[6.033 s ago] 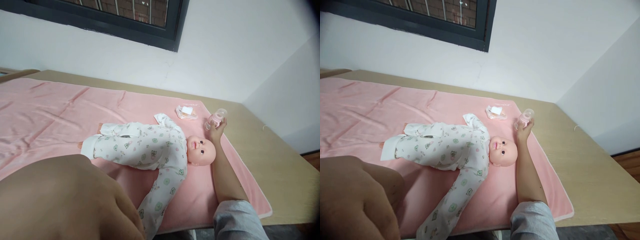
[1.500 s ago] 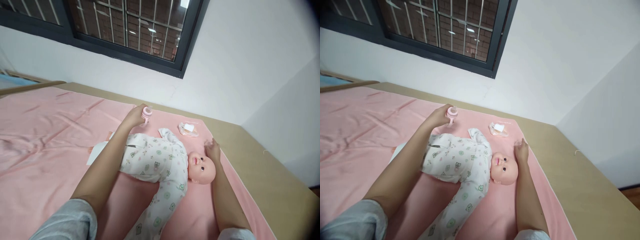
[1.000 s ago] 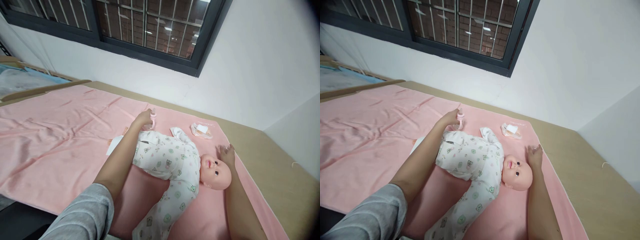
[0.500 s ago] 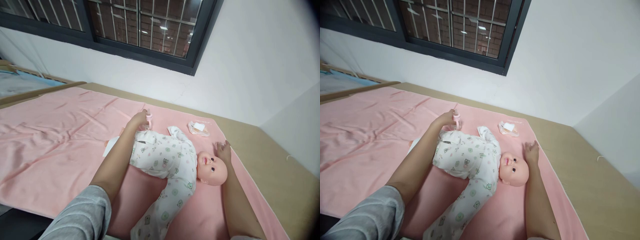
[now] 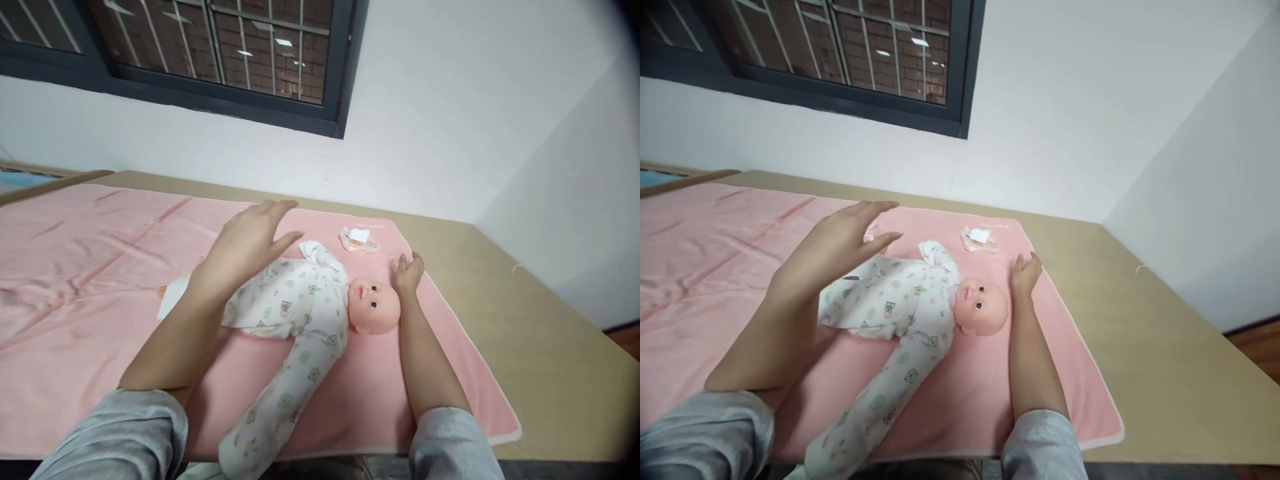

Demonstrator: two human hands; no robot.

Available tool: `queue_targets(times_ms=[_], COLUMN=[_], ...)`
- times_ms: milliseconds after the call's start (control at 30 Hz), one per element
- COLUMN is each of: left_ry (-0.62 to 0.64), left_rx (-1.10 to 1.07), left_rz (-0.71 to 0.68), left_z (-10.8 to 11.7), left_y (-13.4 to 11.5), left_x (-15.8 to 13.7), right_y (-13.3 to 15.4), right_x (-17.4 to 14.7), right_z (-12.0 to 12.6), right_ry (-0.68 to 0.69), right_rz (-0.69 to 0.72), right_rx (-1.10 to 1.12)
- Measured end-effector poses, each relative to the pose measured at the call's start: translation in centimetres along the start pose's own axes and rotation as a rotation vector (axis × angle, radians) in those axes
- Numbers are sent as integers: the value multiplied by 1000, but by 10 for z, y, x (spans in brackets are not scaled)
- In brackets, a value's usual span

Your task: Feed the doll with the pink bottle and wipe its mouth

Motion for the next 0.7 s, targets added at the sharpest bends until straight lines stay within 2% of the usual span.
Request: queue_targets(times_ms=[67,133,267,467,600,700], left_ry=[52,156,310,611,863,978], left_rx=[-87,-153,-50,-101,-213,-273], left_rz=[-104,-170,-225,-208,-192,-135], left_z=[-2,-14,-50,-116,-161,-190], left_y=[-39,-68,-99,-123,-141,-149], left_x=[-13,-16,5,45,49,47], right_y=[13,28,50,59,58,56], right_x=[-2,-6,-15,-26,-29,-29], right_z=[4,6,7,-7,-15,-18], right_ry=[-40,-50,13,227,283,285], right_rz=[103,238,409,430,418,402], right_rx=[47,115,199,200,209,226])
Point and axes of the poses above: each hand's wrist, its own x-axis towards the middle knuckle, its own z-axis out of the back of the hand, y = z × x, the point moved 5 cm from there along x, towards the middle knuckle, and after that the axes turned 8 degrees about -y, right-handed, at the moved point
